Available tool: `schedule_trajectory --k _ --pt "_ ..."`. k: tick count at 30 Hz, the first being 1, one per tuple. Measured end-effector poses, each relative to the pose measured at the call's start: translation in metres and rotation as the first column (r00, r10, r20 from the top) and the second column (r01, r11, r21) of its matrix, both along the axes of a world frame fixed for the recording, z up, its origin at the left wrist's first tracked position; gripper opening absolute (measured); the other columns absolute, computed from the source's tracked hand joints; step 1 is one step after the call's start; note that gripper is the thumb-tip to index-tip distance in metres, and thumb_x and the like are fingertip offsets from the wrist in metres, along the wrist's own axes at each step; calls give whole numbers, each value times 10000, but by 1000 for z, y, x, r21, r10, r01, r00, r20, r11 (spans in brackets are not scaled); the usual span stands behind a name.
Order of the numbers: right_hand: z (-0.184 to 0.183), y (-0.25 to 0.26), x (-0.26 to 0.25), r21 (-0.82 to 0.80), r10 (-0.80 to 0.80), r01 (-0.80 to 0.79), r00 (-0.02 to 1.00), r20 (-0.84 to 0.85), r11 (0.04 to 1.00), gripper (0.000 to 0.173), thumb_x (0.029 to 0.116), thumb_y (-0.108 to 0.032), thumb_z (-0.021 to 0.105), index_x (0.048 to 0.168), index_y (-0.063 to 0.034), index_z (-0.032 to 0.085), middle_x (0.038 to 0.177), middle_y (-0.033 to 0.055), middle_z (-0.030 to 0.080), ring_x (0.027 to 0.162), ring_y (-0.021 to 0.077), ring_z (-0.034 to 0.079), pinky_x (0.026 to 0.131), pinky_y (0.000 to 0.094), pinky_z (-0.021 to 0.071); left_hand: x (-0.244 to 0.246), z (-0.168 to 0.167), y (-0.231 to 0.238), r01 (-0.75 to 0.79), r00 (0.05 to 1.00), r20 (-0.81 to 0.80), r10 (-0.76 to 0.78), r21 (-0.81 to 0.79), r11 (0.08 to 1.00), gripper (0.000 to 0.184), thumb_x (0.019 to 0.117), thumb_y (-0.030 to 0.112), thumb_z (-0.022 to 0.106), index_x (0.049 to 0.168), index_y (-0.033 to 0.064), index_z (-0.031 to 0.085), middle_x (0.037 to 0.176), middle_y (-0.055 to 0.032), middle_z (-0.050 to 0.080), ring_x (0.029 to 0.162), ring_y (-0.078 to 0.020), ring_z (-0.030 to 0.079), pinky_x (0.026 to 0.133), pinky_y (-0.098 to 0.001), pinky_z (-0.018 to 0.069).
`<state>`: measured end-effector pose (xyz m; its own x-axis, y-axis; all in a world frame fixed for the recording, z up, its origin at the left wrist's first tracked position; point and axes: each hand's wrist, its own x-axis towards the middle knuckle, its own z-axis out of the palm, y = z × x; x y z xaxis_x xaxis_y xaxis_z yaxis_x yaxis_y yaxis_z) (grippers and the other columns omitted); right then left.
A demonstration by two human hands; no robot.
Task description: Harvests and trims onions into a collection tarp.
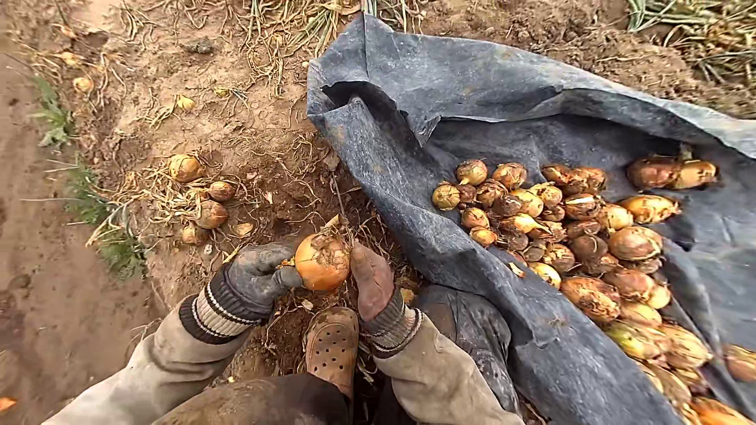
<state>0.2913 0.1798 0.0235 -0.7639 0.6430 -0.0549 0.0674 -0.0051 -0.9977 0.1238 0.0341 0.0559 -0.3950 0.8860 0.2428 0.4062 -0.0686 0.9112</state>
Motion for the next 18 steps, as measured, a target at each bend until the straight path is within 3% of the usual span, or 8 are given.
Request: schedule_trajectory --k 3,6,9,11,14,15,17,18 --pt "-2 0 -1 -22 -27 28 999 28 999 633 1060 -593 337 895 -116 718 702 -19 638 659 61 614 625 339 539 -8 8 -5 49 941 -336 -48 -6 999 365 979 428 670 803 117 746 811 10 731 834 -73 700 785 -282 593" --pt "-6 0 -3 -49 22 -18 997 75 999 685 1047 -629 311 764 -120 671 620 -5 580 571 105 572 546 381 501 -14 13 -12 -71 743 -669 20 -49 996 461 1016 476 581 779 101 707 769 -55 710 773 -165 707 710 -371 601" --pt "-15 -5 -2 -118 26 -22 999 39 993 652 1035 -631 339 637 -155 539 519 -39 437 446 89 423 434 314 372 -30 6 -12 -426 655 -726 207 -129 895 420 984 425 654 859 36 752 884 -148 754 875 -286 747 795 -518 606" --pt "-22 -5 1 -99 109 -93 978 176 991 672 1042 -625 279 691 -131 567 539 -7 465 458 121 452 448 334 411 -48 2 -10 -566 679 -670 298 -221 794 413 994 444 648 933 53 764 967 -150 754 947 -303 729 856 -580 568" --pt "-29 10 -12 -144 436 -427 738 515 893 813 1027 -681 189 1113 -52 698 977 154 710 931 298 686 886 553 535 -42 22 9 -297 800 -599 -7 -407 864 332 1011 392 620 999 96 769 1042 -82 756 1039 -214 723 943 -481 588" --pt "-35 10 -14 -173 432 -404 736 521 898 836 1003 -718 203 1117 -51 696 968 145 706 913 288 682 873 545 539 -29 32 22 -152 819 -531 -217 -566 810 320 1019 403 607 1049 125 763 1071 -62 745 1057 -201 708 959 -469 574" --pt "-42 7 -13 -240 198 -105 892 405 965 805 975 -747 273 896 -54 675 656 52 589 546 178 547 540 401 500 -8 41 57 44 782 -360 -509 -782 621 294 1041 410 568 1103 184 746 1059 -31 732 1016 -204 699 908 -480 565" --pt "-40 8 -9 -309 56 47 947 318 950 767 978 -744 289 801 -76 623 559 1 519 432 119 461 418 327 436 -4 37 73 83 772 -332 -542 -793 603 282 1050 384 563 1118 180 744 1067 -42 737 1010 -226 705 891 -503 566"
